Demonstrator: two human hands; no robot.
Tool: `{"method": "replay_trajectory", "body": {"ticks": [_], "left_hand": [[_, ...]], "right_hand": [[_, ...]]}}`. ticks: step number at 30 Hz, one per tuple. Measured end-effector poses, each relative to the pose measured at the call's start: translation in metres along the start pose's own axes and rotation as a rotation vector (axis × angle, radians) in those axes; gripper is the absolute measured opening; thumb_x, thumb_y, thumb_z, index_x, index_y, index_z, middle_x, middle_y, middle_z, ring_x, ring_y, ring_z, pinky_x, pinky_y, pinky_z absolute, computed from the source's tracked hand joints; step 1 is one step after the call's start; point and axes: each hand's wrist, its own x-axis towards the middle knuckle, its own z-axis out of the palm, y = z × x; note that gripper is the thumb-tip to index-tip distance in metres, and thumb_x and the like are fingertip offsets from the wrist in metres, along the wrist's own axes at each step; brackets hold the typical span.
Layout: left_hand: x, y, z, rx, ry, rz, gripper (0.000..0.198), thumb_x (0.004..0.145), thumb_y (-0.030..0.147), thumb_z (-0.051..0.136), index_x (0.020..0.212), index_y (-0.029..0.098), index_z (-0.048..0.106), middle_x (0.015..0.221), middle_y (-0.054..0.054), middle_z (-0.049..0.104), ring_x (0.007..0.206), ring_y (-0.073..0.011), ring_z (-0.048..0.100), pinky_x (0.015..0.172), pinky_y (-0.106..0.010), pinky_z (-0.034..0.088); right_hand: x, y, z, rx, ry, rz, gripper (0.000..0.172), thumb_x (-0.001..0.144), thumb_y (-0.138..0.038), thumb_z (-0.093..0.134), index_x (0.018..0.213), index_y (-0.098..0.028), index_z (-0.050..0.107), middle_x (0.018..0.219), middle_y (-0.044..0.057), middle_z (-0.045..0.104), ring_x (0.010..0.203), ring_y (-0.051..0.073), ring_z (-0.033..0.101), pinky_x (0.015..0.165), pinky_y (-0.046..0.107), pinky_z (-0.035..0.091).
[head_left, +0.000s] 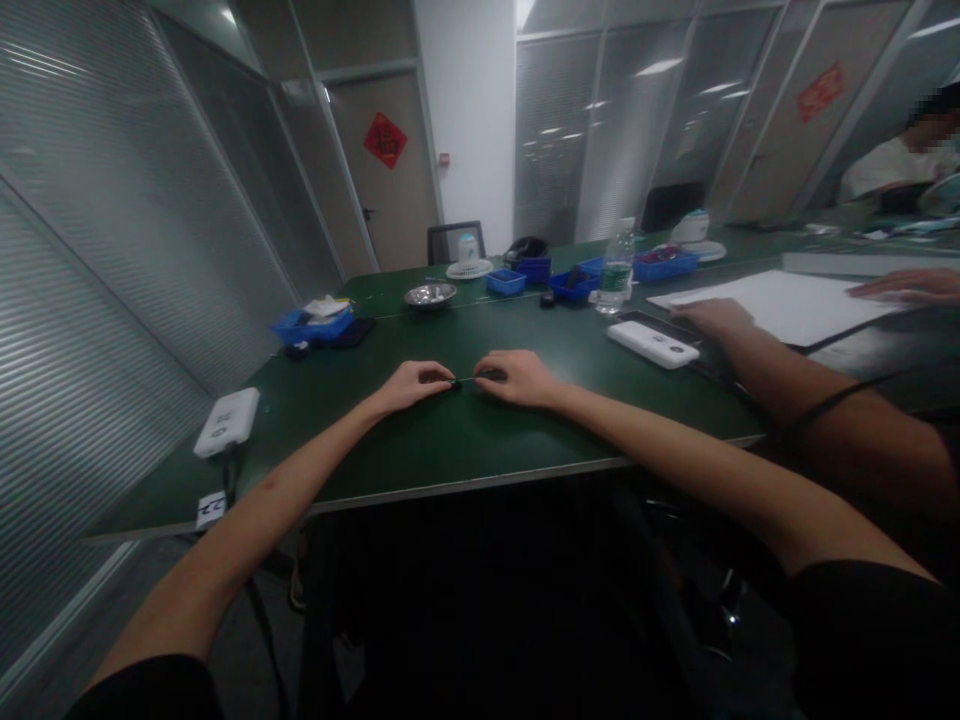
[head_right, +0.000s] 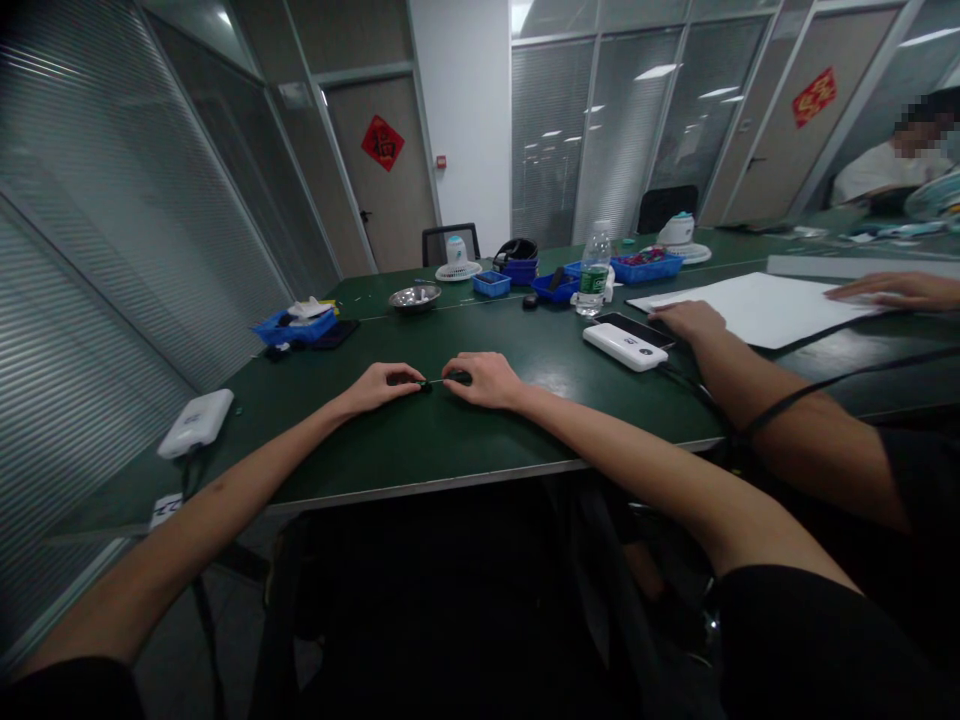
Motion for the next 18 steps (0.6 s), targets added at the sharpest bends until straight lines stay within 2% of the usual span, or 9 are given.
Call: {"method": "replay_trajectory", "body": {"ticks": [5, 12, 18], "left_hand": [[-0.0017, 0.0043, 0.0003, -0.036, -0.015, -0.013, 0.041, 0.092, 0.056, 0.073, 0.112, 0.022, 0.082, 0.100, -0.009, 0.076, 0.088, -0.0255, 0.068, 0.077, -0.037, 0.052], [-0.0005, 0.0045, -0.0027, -0.152, -0.066, -0.028, 0.037, 0.092, 0.054, 0.073, 0.112, 0.023, 0.081, 0.111, -0.009, 0.077, 0.101, -0.0276, 0.070, 0.092, -0.041, 0.054], [-0.0018, -0.0009, 0.0013, -0.060, -0.027, -0.006, 0.038, 0.092, 0.053, 0.073, 0.113, 0.022, 0.079, 0.103, -0.009, 0.075, 0.090, -0.0256, 0.069, 0.081, -0.038, 0.054]], "right_hand": [[-0.0017, -0.0022, -0.0004, -0.027, -0.004, -0.042, 0.030, 0.102, -0.043, 0.060, 0.119, -0.024, 0.076, 0.109, 0.006, 0.073, 0.089, 0.020, 0.066, 0.077, 0.029, 0.042], [-0.0026, 0.0003, 0.0020, -0.059, -0.011, -0.131, 0.033, 0.106, -0.044, 0.055, 0.125, -0.024, 0.073, 0.113, 0.009, 0.070, 0.100, 0.022, 0.065, 0.080, 0.029, 0.044], [-0.0007, 0.0037, 0.0071, 0.007, -0.042, -0.148, 0.034, 0.108, -0.044, 0.053, 0.127, -0.023, 0.071, 0.114, 0.008, 0.070, 0.095, 0.021, 0.066, 0.082, 0.030, 0.046]]}}
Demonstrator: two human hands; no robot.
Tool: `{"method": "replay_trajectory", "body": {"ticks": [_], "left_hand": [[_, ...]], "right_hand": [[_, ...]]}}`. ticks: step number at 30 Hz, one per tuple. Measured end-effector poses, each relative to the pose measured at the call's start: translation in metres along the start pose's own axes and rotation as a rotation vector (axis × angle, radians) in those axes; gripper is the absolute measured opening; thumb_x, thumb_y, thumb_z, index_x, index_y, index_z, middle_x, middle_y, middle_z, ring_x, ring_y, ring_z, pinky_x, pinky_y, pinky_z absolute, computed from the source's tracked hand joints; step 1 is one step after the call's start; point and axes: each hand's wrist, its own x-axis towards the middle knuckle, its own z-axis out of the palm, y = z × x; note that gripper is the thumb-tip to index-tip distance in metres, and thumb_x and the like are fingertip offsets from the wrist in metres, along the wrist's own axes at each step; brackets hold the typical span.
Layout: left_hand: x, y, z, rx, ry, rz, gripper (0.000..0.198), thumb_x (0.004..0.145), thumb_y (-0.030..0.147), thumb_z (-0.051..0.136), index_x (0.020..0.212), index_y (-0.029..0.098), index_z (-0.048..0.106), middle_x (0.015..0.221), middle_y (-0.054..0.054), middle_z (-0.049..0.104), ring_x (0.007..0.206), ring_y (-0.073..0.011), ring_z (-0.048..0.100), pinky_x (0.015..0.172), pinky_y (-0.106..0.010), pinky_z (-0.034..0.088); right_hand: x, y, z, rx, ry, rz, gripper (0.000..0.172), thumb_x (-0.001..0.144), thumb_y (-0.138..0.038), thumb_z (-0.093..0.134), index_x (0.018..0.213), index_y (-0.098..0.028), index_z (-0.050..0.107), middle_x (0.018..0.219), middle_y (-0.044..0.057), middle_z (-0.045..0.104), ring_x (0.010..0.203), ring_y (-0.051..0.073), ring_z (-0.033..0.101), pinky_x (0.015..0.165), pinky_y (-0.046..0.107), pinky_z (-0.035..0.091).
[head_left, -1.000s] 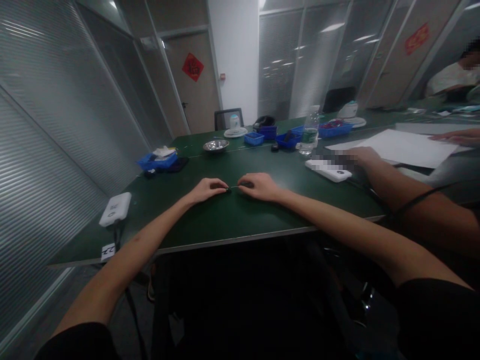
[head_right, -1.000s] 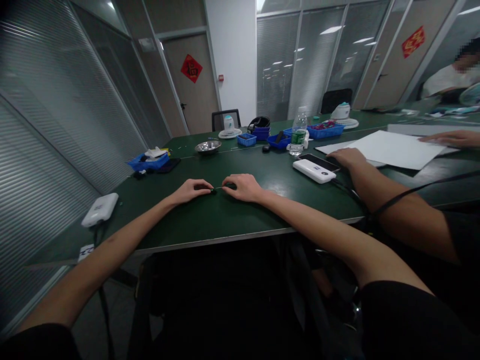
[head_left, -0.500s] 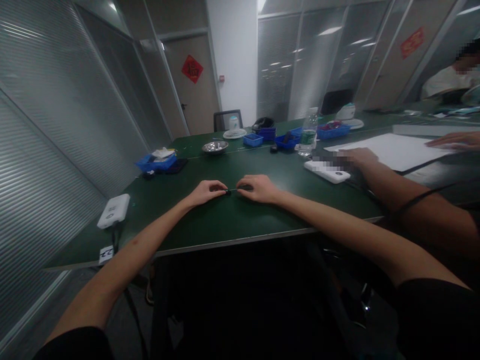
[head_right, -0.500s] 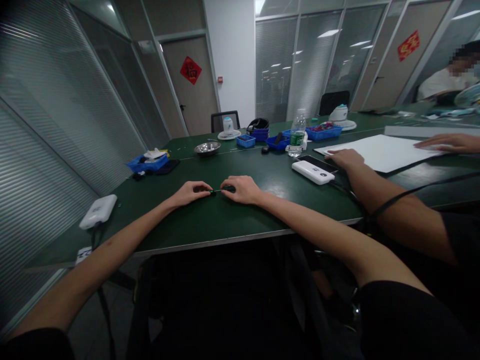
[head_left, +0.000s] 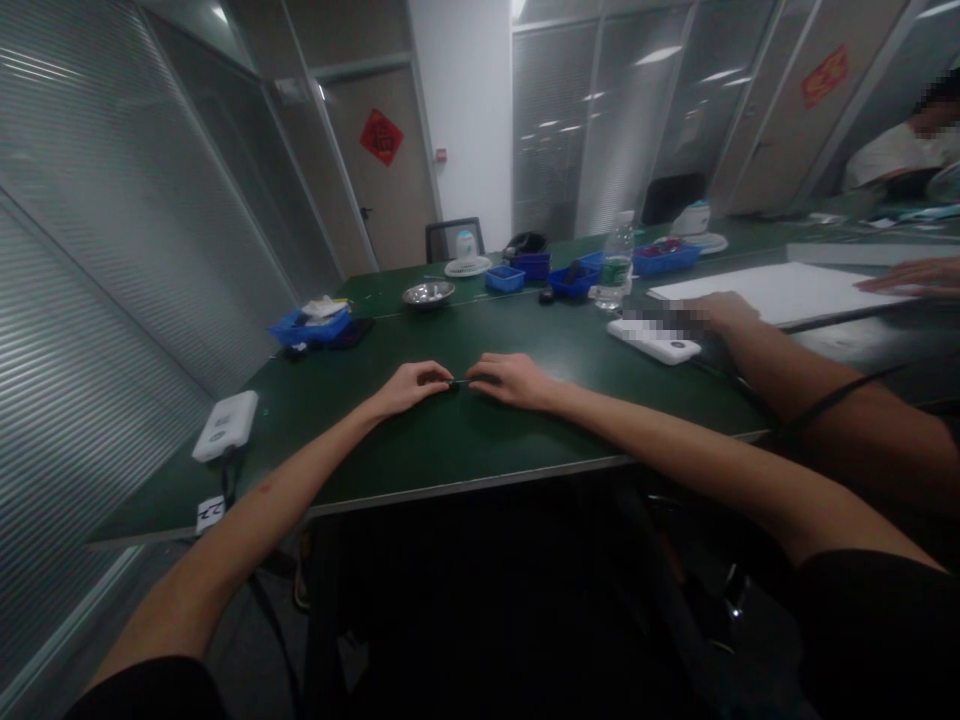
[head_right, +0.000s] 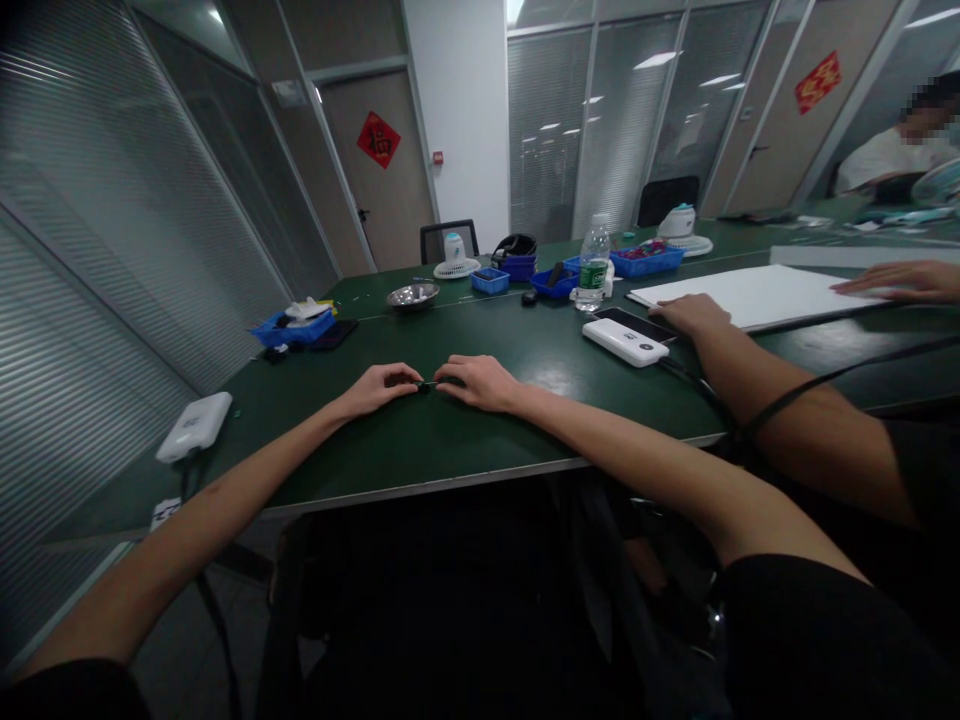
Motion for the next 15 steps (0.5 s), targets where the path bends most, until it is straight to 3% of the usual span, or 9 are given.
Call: {"method": "replay_trajectory", "body": {"ticks": [5, 10, 15], "left_hand": [[0.0029, 0.0012, 0.0047, -0.033, -0.050, 0.033, 0.040, 0.096, 0.052, 0.070, 0.116, 0.018, 0.078, 0.112, -0.009, 0.075, 0.100, -0.0251, 0.069, 0.091, -0.037, 0.053], [0.0040, 0.0027, 0.0043, -0.025, -0.052, 0.028, 0.042, 0.097, 0.050, 0.069, 0.118, 0.015, 0.076, 0.111, -0.009, 0.075, 0.096, -0.0227, 0.068, 0.087, -0.034, 0.053], [0.0024, 0.0025, 0.0040, -0.030, -0.063, 0.042, 0.039, 0.098, 0.047, 0.068, 0.119, 0.016, 0.077, 0.111, -0.009, 0.074, 0.097, -0.0226, 0.067, 0.087, -0.034, 0.053]], "right_hand": [[0.0021, 0.0013, 0.0036, 0.023, -0.004, -0.028, 0.033, 0.108, -0.043, 0.054, 0.127, -0.022, 0.071, 0.113, 0.009, 0.070, 0.095, 0.021, 0.067, 0.083, 0.030, 0.047], [0.0032, 0.0010, 0.0052, 0.037, 0.030, -0.043, 0.031, 0.106, -0.041, 0.058, 0.125, -0.022, 0.073, 0.111, 0.009, 0.071, 0.093, 0.021, 0.067, 0.083, 0.030, 0.048], [0.0088, 0.0045, 0.0078, 0.261, 0.011, 0.019, 0.030, 0.105, -0.040, 0.058, 0.119, -0.020, 0.076, 0.108, 0.008, 0.077, 0.094, 0.020, 0.071, 0.087, 0.031, 0.050]]}}
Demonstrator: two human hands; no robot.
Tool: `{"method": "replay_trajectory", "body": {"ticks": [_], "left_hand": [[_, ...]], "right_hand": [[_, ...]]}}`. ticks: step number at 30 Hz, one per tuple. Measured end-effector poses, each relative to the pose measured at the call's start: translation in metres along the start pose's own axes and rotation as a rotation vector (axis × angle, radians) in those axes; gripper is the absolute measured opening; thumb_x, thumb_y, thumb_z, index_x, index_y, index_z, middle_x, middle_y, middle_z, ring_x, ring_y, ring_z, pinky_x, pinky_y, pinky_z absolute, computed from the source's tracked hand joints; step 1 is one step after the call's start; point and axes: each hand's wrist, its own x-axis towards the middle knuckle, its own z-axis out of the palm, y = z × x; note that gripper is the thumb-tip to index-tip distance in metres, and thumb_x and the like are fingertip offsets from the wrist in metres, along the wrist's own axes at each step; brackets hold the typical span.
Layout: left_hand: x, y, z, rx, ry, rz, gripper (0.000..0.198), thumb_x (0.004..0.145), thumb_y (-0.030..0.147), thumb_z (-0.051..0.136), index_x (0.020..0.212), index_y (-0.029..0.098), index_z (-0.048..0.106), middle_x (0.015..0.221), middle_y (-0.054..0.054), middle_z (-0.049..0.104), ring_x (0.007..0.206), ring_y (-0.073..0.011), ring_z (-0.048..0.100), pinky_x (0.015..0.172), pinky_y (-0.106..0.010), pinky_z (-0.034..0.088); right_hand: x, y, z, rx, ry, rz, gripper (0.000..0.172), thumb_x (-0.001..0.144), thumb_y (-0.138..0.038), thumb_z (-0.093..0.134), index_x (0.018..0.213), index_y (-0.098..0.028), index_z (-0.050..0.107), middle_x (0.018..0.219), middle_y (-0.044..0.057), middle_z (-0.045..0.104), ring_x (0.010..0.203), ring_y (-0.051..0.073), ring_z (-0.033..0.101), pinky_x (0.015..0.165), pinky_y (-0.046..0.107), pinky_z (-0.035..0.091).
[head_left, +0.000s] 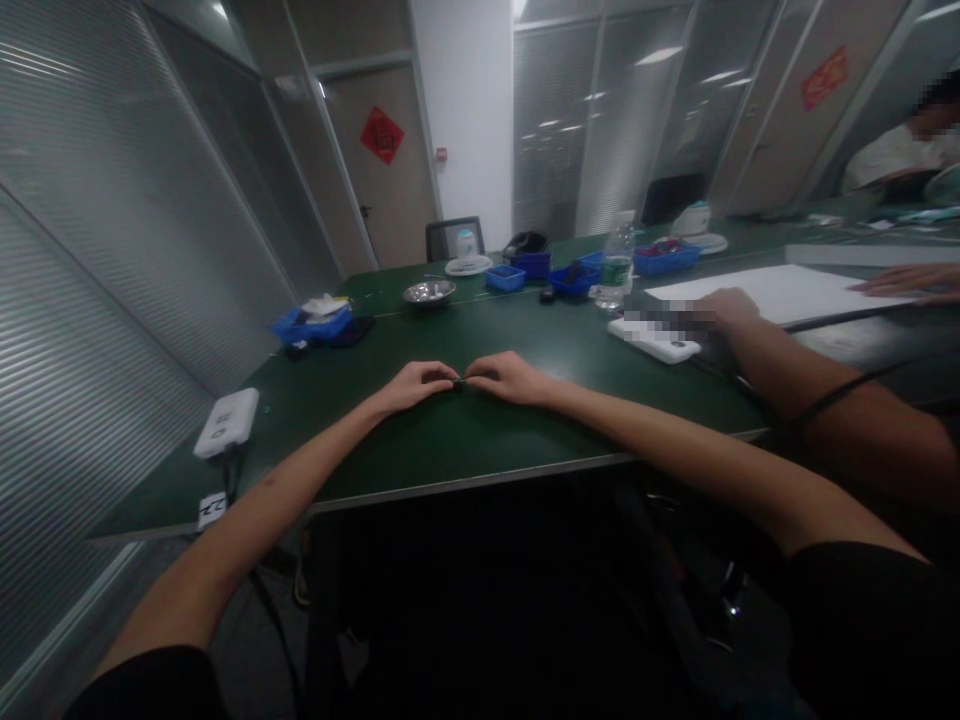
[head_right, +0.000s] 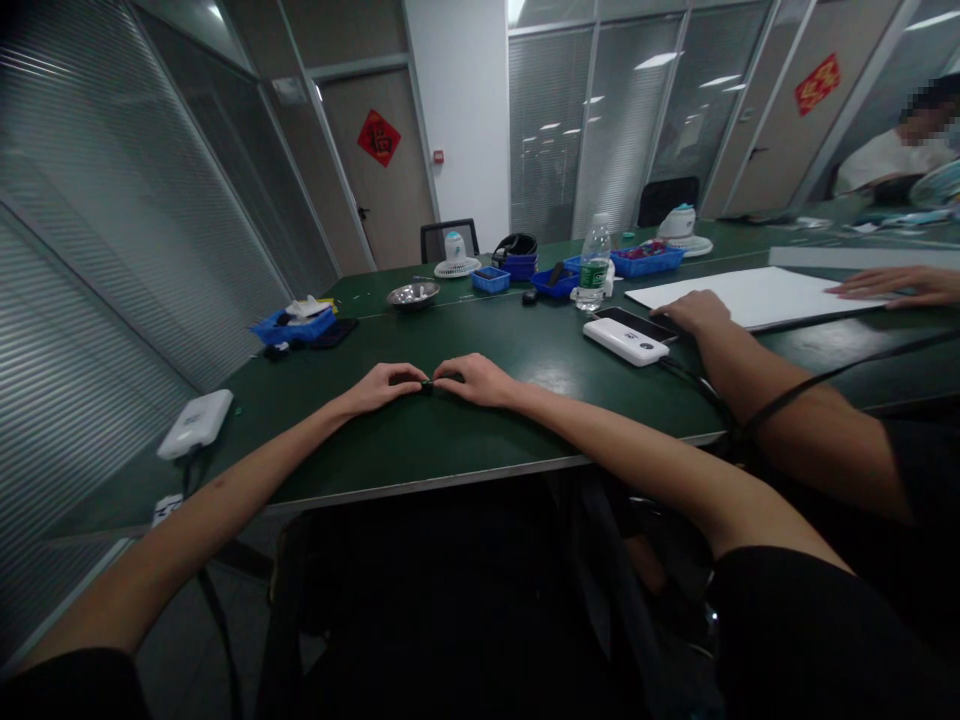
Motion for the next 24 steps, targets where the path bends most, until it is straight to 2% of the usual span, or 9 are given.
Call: {"method": "replay_trajectory", "body": {"ticks": [3, 7, 10, 13, 18, 21, 24], "left_hand": [[0.000, 0.001, 0.003, 0.063, 0.042, 0.033, 0.038, 0.096, 0.046, 0.070, 0.119, 0.016, 0.077, 0.107, -0.009, 0.074, 0.092, -0.0218, 0.066, 0.085, -0.034, 0.052], [0.002, 0.005, 0.005, 0.013, 0.009, 0.018, 0.041, 0.098, 0.047, 0.068, 0.123, 0.016, 0.077, 0.113, -0.010, 0.074, 0.096, -0.0228, 0.067, 0.087, -0.034, 0.052], [0.003, 0.007, 0.007, 0.008, 0.002, 0.000, 0.044, 0.097, 0.049, 0.069, 0.125, 0.015, 0.076, 0.110, -0.009, 0.074, 0.093, -0.0223, 0.066, 0.083, -0.033, 0.052], [0.002, 0.010, 0.009, 0.069, 0.042, 0.023, 0.048, 0.094, 0.048, 0.072, 0.129, 0.015, 0.074, 0.106, -0.009, 0.073, 0.087, -0.0204, 0.064, 0.077, -0.031, 0.050], [0.003, 0.012, 0.010, 0.076, 0.070, 0.031, 0.057, 0.094, 0.044, 0.074, 0.142, 0.016, 0.064, 0.110, -0.009, 0.072, 0.095, -0.0215, 0.066, 0.079, -0.031, 0.050], [0.003, 0.011, 0.007, 0.132, 0.079, 0.022, 0.051, 0.094, 0.040, 0.073, 0.139, 0.018, 0.065, 0.108, -0.008, 0.072, 0.094, -0.0212, 0.066, 0.078, -0.031, 0.049], [0.002, 0.008, 0.004, 0.182, 0.070, 0.050, 0.037, 0.096, 0.036, 0.068, 0.129, 0.018, 0.072, 0.109, -0.008, 0.072, 0.094, -0.0215, 0.065, 0.079, -0.032, 0.050]], "right_hand": [[0.003, 0.002, 0.000, 0.068, -0.016, 0.093, 0.034, 0.105, -0.041, 0.056, 0.116, -0.018, 0.078, 0.098, 0.006, 0.078, 0.085, 0.019, 0.071, 0.081, 0.029, 0.050], [0.002, -0.002, 0.000, -0.019, -0.004, -0.001, 0.031, 0.104, -0.041, 0.060, 0.120, -0.019, 0.076, 0.108, 0.008, 0.077, 0.095, 0.021, 0.070, 0.087, 0.030, 0.049], [0.002, -0.004, 0.000, -0.040, 0.008, -0.031, 0.030, 0.103, -0.040, 0.063, 0.122, -0.020, 0.075, 0.111, 0.009, 0.076, 0.098, 0.022, 0.070, 0.089, 0.031, 0.049], [0.004, -0.005, 0.002, -0.004, 0.043, 0.044, 0.031, 0.104, -0.041, 0.061, 0.120, -0.020, 0.075, 0.107, 0.007, 0.077, 0.093, 0.020, 0.070, 0.083, 0.028, 0.048], [0.004, -0.005, 0.003, -0.064, 0.110, 0.179, 0.027, 0.101, -0.038, 0.063, 0.114, -0.020, 0.077, 0.098, 0.005, 0.078, 0.082, 0.017, 0.068, 0.074, 0.026, 0.044], [0.002, -0.007, 0.000, -0.104, 0.102, 0.232, 0.024, 0.097, -0.036, 0.065, 0.109, -0.021, 0.079, 0.095, 0.004, 0.078, 0.079, 0.017, 0.067, 0.072, 0.026, 0.043], [-0.002, -0.010, -0.005, -0.130, 0.095, 0.232, 0.023, 0.095, -0.035, 0.066, 0.108, -0.022, 0.079, 0.094, 0.004, 0.078, 0.080, 0.017, 0.067, 0.072, 0.027, 0.042]]}}
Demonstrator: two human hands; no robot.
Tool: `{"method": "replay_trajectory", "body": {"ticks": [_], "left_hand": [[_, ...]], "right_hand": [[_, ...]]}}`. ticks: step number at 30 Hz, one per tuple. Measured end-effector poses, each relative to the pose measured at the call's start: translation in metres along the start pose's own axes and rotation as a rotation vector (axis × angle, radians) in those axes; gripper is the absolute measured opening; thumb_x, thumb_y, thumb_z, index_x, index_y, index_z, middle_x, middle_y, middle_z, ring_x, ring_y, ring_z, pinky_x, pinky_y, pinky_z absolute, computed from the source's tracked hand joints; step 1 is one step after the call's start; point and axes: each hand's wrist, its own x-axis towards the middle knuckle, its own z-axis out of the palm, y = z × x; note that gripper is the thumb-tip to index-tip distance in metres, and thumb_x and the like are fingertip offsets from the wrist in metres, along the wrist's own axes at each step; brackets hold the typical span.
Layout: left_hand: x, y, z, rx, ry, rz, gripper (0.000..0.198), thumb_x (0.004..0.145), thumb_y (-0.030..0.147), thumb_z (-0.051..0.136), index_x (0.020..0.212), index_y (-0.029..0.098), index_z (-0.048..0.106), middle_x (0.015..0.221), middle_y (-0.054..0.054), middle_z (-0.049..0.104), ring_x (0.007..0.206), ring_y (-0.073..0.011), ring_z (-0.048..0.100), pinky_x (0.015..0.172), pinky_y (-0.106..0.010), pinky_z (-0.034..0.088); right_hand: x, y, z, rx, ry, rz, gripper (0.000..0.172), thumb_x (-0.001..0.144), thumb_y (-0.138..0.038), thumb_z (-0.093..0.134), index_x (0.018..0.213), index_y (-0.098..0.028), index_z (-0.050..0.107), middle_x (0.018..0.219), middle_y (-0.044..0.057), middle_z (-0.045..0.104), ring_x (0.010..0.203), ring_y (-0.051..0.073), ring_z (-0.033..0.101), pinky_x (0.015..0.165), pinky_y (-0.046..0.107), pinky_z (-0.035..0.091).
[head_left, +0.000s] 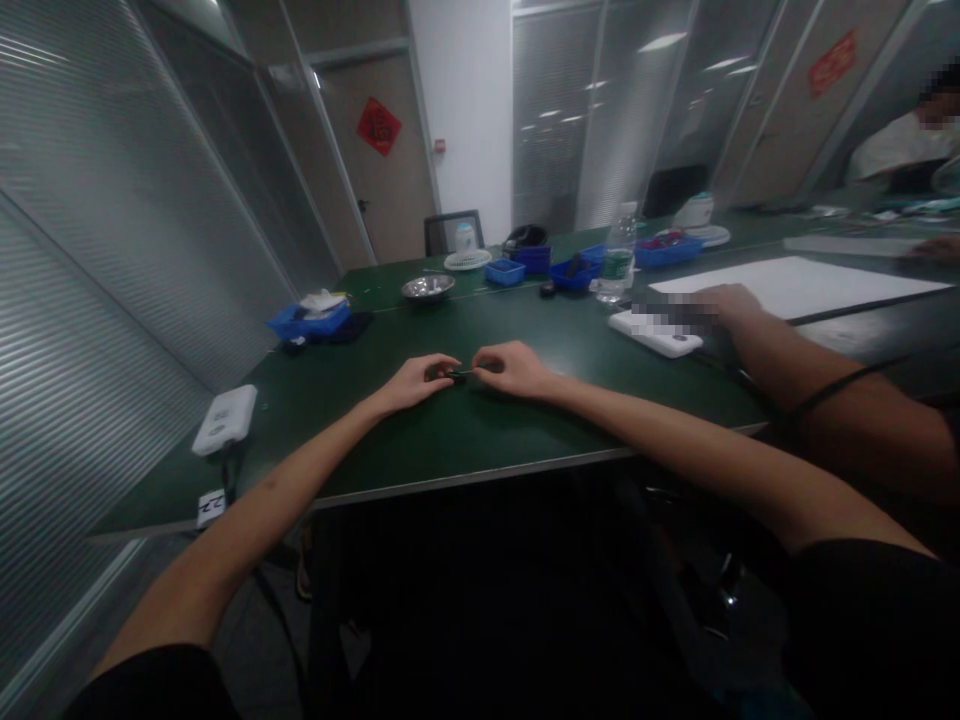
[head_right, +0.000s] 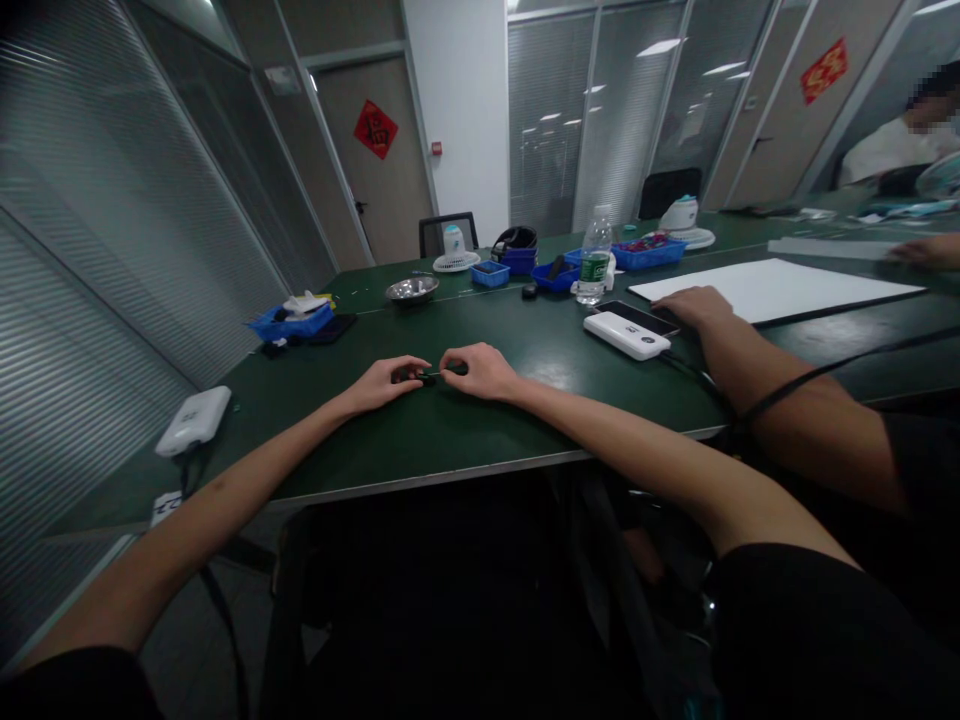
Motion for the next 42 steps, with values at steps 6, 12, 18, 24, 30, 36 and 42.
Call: {"method": "replay_trajectory", "body": {"ticks": [6, 12, 18, 24, 30, 36, 42], "left_hand": [[-0.001, -0.002, -0.003, 0.025, -0.014, -0.030, 0.032, 0.098, 0.037, 0.065, 0.119, 0.016, 0.076, 0.108, -0.009, 0.071, 0.088, -0.0209, 0.063, 0.079, -0.034, 0.050], [-0.001, -0.008, -0.005, -0.087, -0.083, -0.047, 0.036, 0.099, 0.041, 0.065, 0.124, 0.017, 0.075, 0.120, -0.010, 0.071, 0.098, -0.0229, 0.065, 0.090, -0.036, 0.051], [-0.002, -0.006, -0.002, -0.115, -0.091, -0.021, 0.037, 0.098, 0.045, 0.066, 0.121, 0.018, 0.077, 0.115, -0.010, 0.071, 0.103, -0.0249, 0.065, 0.091, -0.036, 0.051], [0.000, 0.000, 0.002, -0.102, -0.086, -0.023, 0.044, 0.095, 0.044, 0.071, 0.129, 0.016, 0.073, 0.110, -0.009, 0.070, 0.095, -0.0224, 0.063, 0.084, -0.033, 0.050], [0.002, -0.001, 0.002, -0.134, -0.032, -0.069, 0.069, 0.088, 0.039, 0.079, 0.150, 0.019, 0.057, 0.109, -0.008, 0.071, 0.092, -0.0204, 0.065, 0.082, -0.032, 0.050], [0.000, 0.004, -0.002, -0.016, 0.004, -0.011, 0.030, 0.092, 0.042, 0.075, 0.110, 0.018, 0.078, 0.114, -0.011, 0.070, 0.106, -0.0265, 0.065, 0.091, -0.038, 0.052], [0.003, 0.012, 0.010, 0.019, -0.017, 0.093, 0.027, 0.099, 0.038, 0.067, 0.118, 0.022, 0.076, 0.130, -0.011, 0.070, 0.122, -0.0274, 0.062, 0.104, -0.043, 0.050]], "right_hand": [[-0.003, 0.001, -0.003, -0.011, -0.011, -0.097, 0.022, 0.096, -0.035, 0.065, 0.109, -0.022, 0.078, 0.101, 0.005, 0.078, 0.087, 0.019, 0.068, 0.079, 0.028, 0.044], [-0.004, -0.001, -0.001, -0.036, -0.001, -0.158, 0.025, 0.100, -0.037, 0.062, 0.113, -0.021, 0.075, 0.106, 0.006, 0.075, 0.092, 0.019, 0.067, 0.083, 0.028, 0.045], [-0.004, -0.006, -0.003, -0.054, -0.081, -0.192, 0.028, 0.103, -0.038, 0.059, 0.121, -0.023, 0.074, 0.112, 0.007, 0.073, 0.094, 0.021, 0.066, 0.083, 0.029, 0.045], [-0.002, -0.004, 0.002, -0.042, -0.075, -0.186, 0.030, 0.105, -0.040, 0.057, 0.124, -0.022, 0.072, 0.116, 0.008, 0.074, 0.099, 0.021, 0.067, 0.087, 0.030, 0.046], [0.003, 0.002, 0.004, -0.117, -0.067, 0.009, 0.029, 0.103, -0.042, 0.058, 0.117, -0.024, 0.075, 0.103, 0.006, 0.078, 0.088, 0.021, 0.069, 0.078, 0.029, 0.045], [0.005, 0.010, 0.000, -0.207, -0.020, 0.247, 0.032, 0.102, -0.045, 0.058, 0.117, -0.026, 0.079, 0.103, 0.007, 0.079, 0.087, 0.023, 0.070, 0.072, 0.029, 0.047], [0.004, 0.011, -0.004, -0.215, -0.014, 0.308, 0.033, 0.102, -0.047, 0.058, 0.118, -0.027, 0.078, 0.105, 0.007, 0.079, 0.089, 0.024, 0.071, 0.073, 0.029, 0.048]]}}
